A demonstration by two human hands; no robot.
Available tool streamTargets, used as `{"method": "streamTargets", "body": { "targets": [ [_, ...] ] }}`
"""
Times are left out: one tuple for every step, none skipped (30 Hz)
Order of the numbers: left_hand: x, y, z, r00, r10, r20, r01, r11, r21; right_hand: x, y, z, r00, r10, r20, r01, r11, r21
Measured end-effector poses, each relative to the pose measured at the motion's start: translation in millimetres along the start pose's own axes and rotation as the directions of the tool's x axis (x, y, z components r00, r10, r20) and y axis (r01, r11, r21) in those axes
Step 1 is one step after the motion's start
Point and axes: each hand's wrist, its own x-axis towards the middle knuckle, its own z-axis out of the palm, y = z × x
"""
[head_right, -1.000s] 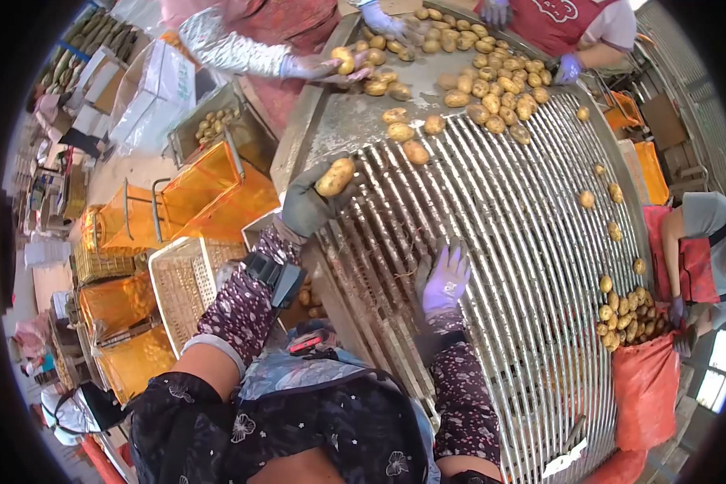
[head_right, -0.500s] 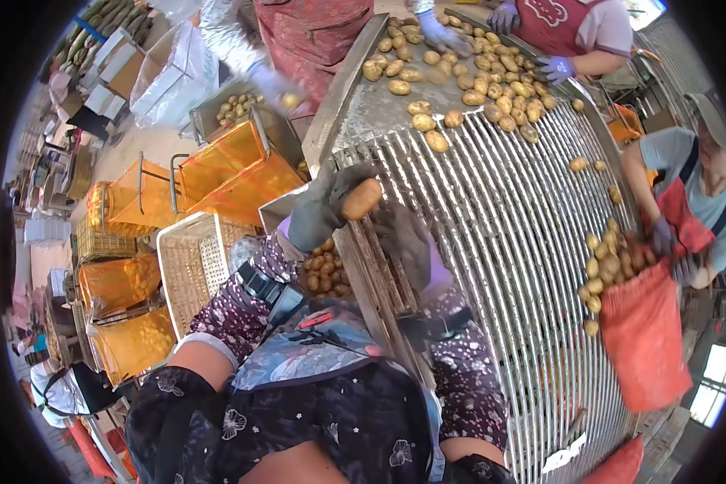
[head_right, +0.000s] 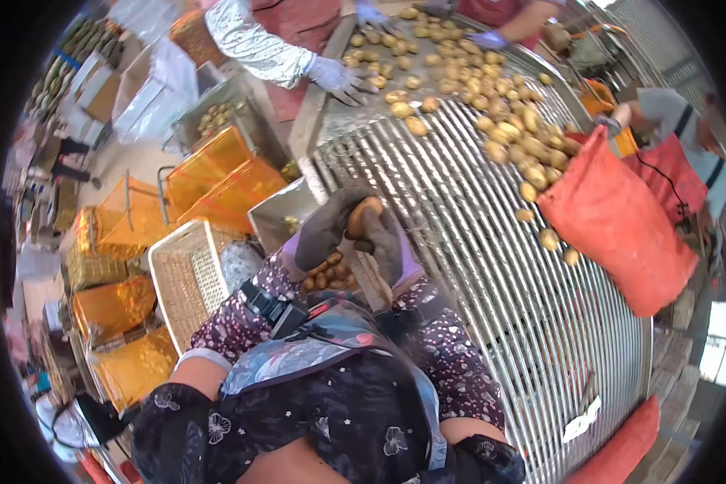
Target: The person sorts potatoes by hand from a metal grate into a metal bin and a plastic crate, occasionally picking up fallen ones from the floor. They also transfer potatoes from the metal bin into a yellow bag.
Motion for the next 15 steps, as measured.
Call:
{"method": "streamTargets", "body": {
  "targets": [
    [-2, 1, 6, 0.999, 0.006, 0.033, -0.003, 0.997, -0.075, 4, 16, -17, 1.0, -0.01, -0.013, 0.009, 0.999, -0.033],
    [-4, 1, 12, 0.998, 0.011, 0.066, -0.001, 0.989, -0.15, 3, 24, -29, 0.999, -0.019, -0.028, 0.017, 0.998, -0.066],
    [-6, 0, 19, 0.995, -0.029, 0.092, 0.058, 0.943, -0.329, -2, 23, -35, 0.997, -0.059, -0.048, 0.054, 0.992, -0.111],
    [-9, 2, 25, 0.995, -0.055, 0.082, 0.078, 0.949, -0.305, -1, 27, -42, 0.986, -0.097, -0.134, 0.086, 0.993, -0.085],
    [-12, 4, 29, 0.995, -0.08, 0.067, 0.095, 0.956, -0.279, 5, 34, -52, 0.968, -0.13, -0.215, 0.119, 0.991, -0.061],
    [-14, 6, 31, 0.993, -0.107, 0.047, 0.116, 0.96, -0.253, 6, 33, -58, 0.943, -0.155, -0.294, 0.151, 0.988, -0.037],
    [-14, 1, 29, 0.957, -0.291, -0.004, 0.27, 0.894, -0.358, -1, 17, -62, 0.938, -0.101, -0.333, 0.054, 0.987, -0.149],
    [-11, -8, 26, 0.947, -0.32, 0.01, 0.299, 0.874, -0.384, 6, 25, -75, 0.959, -0.115, -0.258, 0.112, 0.993, -0.03],
    [-6, -19, 21, 0.938, -0.347, 0.022, 0.325, 0.853, -0.407, 4, 17, -70, 0.978, -0.093, -0.187, 0.078, 0.993, -0.083],
    [0, -21, 24, 0.927, -0.375, 0.028, 0.35, 0.832, -0.43, 1, 9, -66, 0.992, -0.061, -0.113, 0.045, 0.99, -0.137],
    [2, -19, 27, 0.929, -0.368, -0.045, 0.315, 0.846, -0.431, 0, 6, -66, 0.993, -0.106, -0.048, 0.092, 0.968, -0.233],
    [5, -10, 32, 0.918, -0.382, -0.105, 0.307, 0.853, -0.423, -2, -1, -77, 0.993, -0.106, -0.049, 0.085, 0.942, -0.325],
    [8, 1, 35, 0.905, -0.391, -0.166, 0.297, 0.861, -0.413, -7, -14, -91, 0.993, -0.106, -0.048, 0.077, 0.906, -0.416],
    [12, 7, 38, 0.89, -0.395, -0.228, 0.283, 0.87, -0.403, -13, -26, -104, 0.983, -0.048, -0.179, -0.02, 0.932, -0.363],
    [11, -14, 22, 0.919, -0.341, -0.2, 0.23, 0.872, -0.432, -21, -42, -113, 0.952, 0.011, -0.306, -0.103, 0.952, -0.288]
  ]
}}
